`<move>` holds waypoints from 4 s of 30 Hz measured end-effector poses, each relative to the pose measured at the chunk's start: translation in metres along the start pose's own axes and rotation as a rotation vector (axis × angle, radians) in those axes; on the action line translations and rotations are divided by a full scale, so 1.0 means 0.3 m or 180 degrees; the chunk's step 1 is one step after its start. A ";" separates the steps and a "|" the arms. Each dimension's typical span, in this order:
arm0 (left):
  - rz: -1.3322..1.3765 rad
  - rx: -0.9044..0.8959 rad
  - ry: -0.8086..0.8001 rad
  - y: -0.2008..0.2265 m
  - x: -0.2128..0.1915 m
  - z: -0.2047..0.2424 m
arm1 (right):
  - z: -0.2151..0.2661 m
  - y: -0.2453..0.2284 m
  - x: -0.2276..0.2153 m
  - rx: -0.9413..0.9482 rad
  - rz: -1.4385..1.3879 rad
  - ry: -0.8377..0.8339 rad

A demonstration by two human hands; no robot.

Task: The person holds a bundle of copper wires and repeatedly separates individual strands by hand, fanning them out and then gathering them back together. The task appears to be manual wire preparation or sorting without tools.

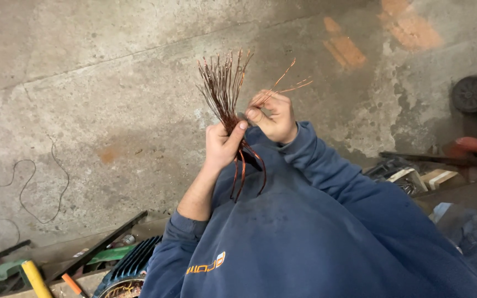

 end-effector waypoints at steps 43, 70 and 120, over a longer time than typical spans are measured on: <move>0.0987 -0.0544 -0.0019 -0.147 -0.058 0.016 | 0.053 0.258 0.052 0.1178 -0.1892 0.0148; 0.0886 -0.0467 0.0029 -0.145 -0.066 0.009 | -0.038 0.110 0.124 0.0542 -0.2881 -0.0416; 0.0541 -0.0086 -0.0120 -0.028 -0.037 0.011 | -0.047 0.062 0.116 0.1107 -0.1685 -0.0217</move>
Point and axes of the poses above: each hand's wrist, its own z-axis away from the middle knuckle, its own x-axis out of the palm, y = z × x, the point moved 8 cm from there along -z, towards the middle knuckle, and after that the axes turned 3 degrees about -x, right-handed, at the moved point
